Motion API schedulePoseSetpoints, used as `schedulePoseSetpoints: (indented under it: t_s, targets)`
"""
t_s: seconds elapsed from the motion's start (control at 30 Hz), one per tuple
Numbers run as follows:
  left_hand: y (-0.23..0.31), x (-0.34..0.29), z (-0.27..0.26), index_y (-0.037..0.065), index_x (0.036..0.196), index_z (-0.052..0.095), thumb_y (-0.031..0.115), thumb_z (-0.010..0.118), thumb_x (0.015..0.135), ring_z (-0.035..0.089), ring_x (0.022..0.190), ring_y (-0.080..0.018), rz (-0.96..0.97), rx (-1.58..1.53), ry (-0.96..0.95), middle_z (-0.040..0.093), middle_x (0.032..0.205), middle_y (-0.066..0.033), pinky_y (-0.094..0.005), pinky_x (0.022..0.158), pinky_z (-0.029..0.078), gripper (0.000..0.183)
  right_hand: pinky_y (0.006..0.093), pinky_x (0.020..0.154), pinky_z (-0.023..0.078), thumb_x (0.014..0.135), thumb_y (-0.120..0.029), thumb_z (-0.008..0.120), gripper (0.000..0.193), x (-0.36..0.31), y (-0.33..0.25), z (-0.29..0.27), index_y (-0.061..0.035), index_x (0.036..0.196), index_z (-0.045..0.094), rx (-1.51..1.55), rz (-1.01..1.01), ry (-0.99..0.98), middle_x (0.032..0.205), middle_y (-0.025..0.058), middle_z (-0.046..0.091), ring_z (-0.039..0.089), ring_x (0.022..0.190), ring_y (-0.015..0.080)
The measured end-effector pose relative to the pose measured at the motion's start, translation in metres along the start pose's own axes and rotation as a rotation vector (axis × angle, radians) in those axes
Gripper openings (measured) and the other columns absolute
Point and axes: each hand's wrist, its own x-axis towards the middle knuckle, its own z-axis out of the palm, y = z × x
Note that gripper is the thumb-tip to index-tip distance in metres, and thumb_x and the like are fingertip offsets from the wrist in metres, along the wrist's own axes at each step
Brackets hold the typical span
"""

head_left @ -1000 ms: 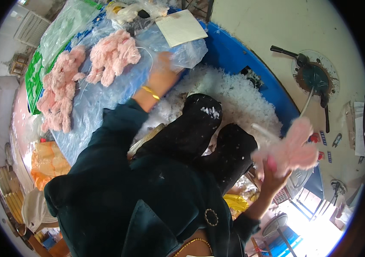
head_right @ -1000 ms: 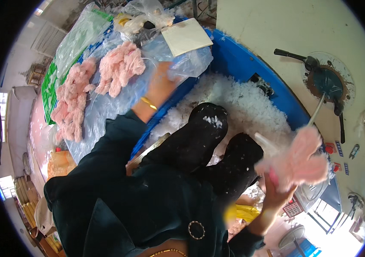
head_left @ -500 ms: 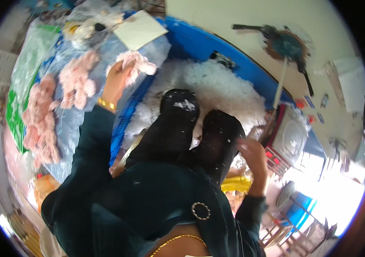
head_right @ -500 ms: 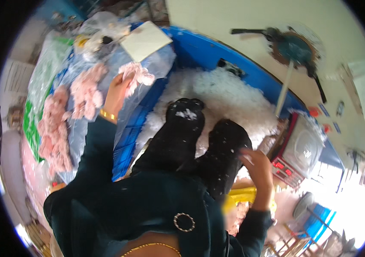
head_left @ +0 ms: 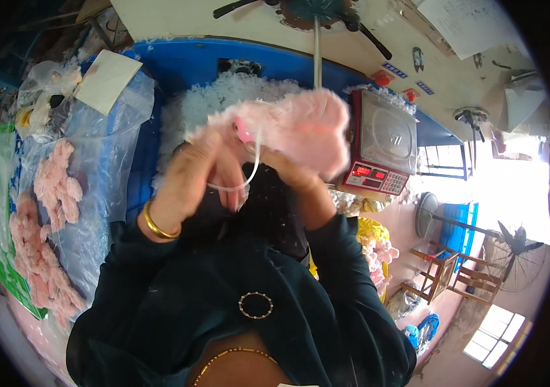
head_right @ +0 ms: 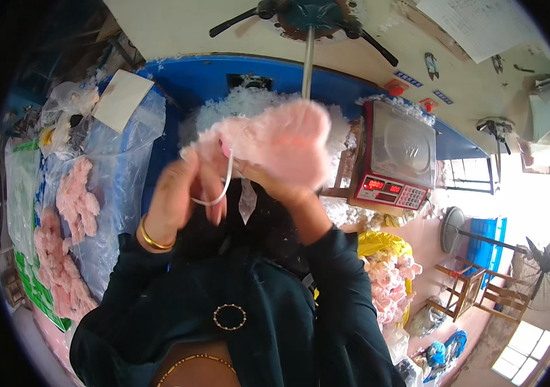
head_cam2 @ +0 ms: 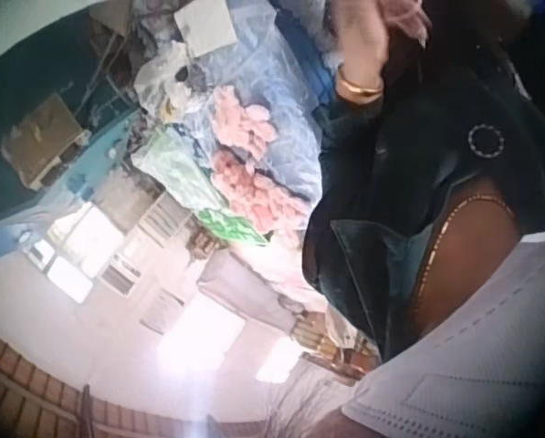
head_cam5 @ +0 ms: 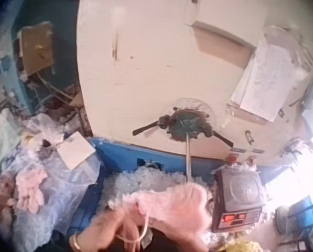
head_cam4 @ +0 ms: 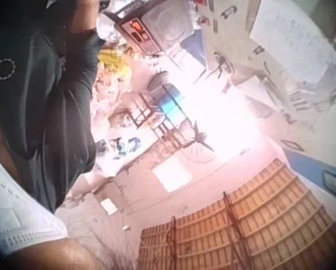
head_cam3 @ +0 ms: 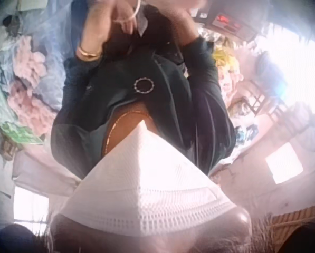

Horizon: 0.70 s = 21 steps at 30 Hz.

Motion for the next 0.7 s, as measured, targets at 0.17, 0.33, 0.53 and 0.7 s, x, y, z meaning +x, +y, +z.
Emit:
schedulePoseSetpoints:
  t_s: [0.17,0.33,0.53,0.7]
  targets:
    - [-0.013,0.042,-0.018,0.002,0.107,0.059,0.016,0.065,0.089,0.054,0.087,-0.0061,0.095,0.32,-0.01,0.06,0.094,-0.0015,-0.0228,0.077,0.046,0.024,0.0319,0.09,0.048,0.068,-0.018,0.085,0.059,-0.004,-0.026,-0.041,-0.0052,0.118,0.056,0.186,0.151,-0.134,0.112,0.0053,0.062,0.058,0.103,0.0165]
    - [-0.034,0.054,0.004,0.001,0.115,0.06,0.015,0.066,0.088,0.056,0.094,-0.0068,-0.149,-0.14,-0.022,0.063,0.104,-0.0015,-0.0229,0.083,0.046,0.031,0.0304,0.086,0.049,0.07,-0.012,0.082,0.054,-0.009,-0.037,-0.047,0.0001,0.117,0.056,0.215,0.456,-0.07,0.108,0.0076,0.063,0.061,0.098,0.0182]
    - [-0.051,0.054,0.007,0.0,0.113,0.06,0.006,0.066,0.084,0.059,0.094,-0.0101,-0.001,-0.105,-0.005,0.063,0.105,-0.0021,-0.0247,0.085,0.046,0.03,0.0312,0.077,0.052,0.069,-0.002,0.077,0.049,-0.021,-0.03,-0.044,0.0,0.114,0.057,0.615,0.609,0.032,0.101,0.0086,0.064,0.063,0.089,0.0185]
    - [-0.053,0.057,-0.001,-0.001,0.106,0.061,0.003,0.068,0.076,0.058,0.096,-0.0145,0.286,0.238,0.002,0.061,0.106,-0.0067,-0.0271,0.085,0.046,0.031,0.0254,0.063,0.051,0.076,-0.009,0.074,0.039,-0.025,-0.042,-0.058,-0.0018,0.111,0.059,0.166,0.464,-0.221,0.094,0.0056,0.064,0.061,0.077,0.0116]
